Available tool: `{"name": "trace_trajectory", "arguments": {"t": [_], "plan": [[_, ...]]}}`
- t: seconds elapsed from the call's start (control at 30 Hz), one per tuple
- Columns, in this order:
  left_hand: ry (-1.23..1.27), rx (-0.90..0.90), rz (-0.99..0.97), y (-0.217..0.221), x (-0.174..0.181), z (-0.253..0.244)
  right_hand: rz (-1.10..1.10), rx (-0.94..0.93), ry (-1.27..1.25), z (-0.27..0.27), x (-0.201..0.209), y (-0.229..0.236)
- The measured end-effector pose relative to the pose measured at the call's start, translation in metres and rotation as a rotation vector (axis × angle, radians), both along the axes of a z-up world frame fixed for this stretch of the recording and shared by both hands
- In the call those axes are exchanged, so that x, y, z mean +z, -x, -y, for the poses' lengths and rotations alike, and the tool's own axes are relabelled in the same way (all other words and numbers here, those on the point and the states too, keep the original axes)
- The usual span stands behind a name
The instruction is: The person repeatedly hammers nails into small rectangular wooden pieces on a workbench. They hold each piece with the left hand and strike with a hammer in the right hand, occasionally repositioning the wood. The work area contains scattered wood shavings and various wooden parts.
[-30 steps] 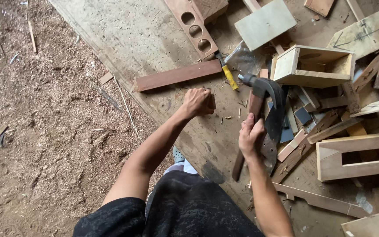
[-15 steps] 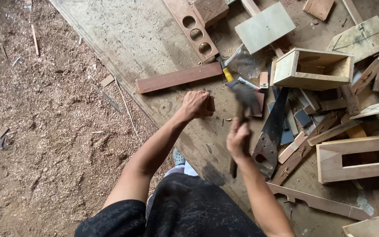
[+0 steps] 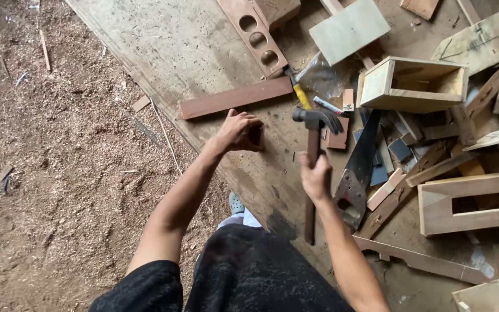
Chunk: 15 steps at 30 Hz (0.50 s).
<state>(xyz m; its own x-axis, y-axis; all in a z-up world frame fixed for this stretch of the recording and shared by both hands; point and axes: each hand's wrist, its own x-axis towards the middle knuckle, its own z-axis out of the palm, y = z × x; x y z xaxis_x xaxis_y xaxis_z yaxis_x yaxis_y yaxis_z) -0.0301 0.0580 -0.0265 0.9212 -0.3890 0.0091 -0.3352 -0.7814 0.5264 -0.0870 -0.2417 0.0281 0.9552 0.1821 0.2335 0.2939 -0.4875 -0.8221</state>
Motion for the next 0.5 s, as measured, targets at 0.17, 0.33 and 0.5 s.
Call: {"name": "trace_trajectory", "arguments": {"t": [0.17, 0.33, 0.5], "plan": [[0.185, -0.064, 0.019, 0.002, -0.002, 0.001, -0.554, 0.032, -0.222, -0.039, -0.016, -0.022], [0.257, -0.048, -0.091, 0.002, 0.024, 0.011, -0.307, 0.29, -0.404, -0.051, -0.014, -0.027], [0.393, -0.104, -0.154, -0.002, 0.037, 0.01, -0.273, 0.233, -0.241, -0.046, -0.001, -0.041]]}}
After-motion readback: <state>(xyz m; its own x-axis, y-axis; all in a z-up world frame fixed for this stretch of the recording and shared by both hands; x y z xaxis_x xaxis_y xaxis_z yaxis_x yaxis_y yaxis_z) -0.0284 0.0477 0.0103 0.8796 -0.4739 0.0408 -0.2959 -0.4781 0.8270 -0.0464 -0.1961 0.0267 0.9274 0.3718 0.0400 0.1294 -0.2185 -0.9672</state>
